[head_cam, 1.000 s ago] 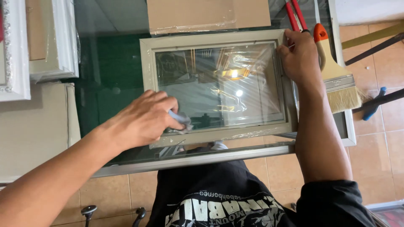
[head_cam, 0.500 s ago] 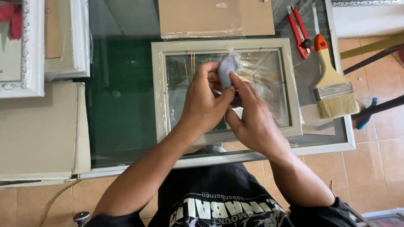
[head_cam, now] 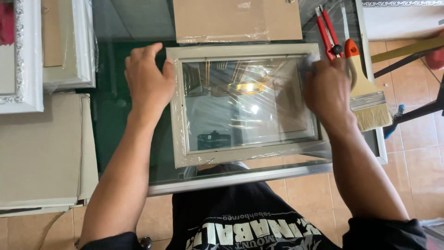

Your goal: Cleaning the glass surface of a picture frame using a cloth and a brush.

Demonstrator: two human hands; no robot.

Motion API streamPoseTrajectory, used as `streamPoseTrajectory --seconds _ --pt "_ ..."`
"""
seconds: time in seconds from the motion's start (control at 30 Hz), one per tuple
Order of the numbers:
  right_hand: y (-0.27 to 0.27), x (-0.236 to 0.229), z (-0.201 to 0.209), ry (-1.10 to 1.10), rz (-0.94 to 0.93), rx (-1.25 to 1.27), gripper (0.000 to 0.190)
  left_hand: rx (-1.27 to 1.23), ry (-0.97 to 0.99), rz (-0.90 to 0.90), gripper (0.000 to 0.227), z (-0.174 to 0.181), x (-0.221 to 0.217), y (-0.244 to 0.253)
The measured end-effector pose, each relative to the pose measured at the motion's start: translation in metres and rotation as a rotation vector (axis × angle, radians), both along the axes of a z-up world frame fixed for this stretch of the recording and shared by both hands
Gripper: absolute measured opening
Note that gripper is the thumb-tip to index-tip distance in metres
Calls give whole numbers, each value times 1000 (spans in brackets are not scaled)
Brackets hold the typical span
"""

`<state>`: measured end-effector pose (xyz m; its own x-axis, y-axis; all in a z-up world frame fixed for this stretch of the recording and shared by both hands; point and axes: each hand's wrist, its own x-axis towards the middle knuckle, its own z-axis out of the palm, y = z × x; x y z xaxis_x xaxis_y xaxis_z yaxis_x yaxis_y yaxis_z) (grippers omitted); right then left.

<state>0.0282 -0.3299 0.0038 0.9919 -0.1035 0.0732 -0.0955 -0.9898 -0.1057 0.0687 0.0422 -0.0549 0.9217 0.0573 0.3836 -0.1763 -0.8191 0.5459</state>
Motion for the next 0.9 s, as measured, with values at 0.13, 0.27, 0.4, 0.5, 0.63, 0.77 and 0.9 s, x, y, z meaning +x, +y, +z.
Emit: streamPoseTrajectory --seconds 0.13,0.27,0.4,0.5,0.63,0.77,0.9 --pt "77 6 -35 71 35 66 31 110 -96 40 22 -19 4 -4" --pt "161 -6 -34 -75 600 27 14 72 -51 17 37 -12 4 -7" --pt "159 -14 10 183 507 847 26 70 -66 17 33 -10 3 -4" --pt "65 -6 17 -29 161 619 36 98 -11 46 33 -14 7 -4" --pt "33 12 -11 -33 12 163 27 71 -56 56 30 -10 4 -8" --pt "137 21 -28 -33 404 115 23 68 -21 58 30 -7 3 -6" --pt "187 52 -30 -132 700 172 31 67 -51 78 28 -10 5 -6"
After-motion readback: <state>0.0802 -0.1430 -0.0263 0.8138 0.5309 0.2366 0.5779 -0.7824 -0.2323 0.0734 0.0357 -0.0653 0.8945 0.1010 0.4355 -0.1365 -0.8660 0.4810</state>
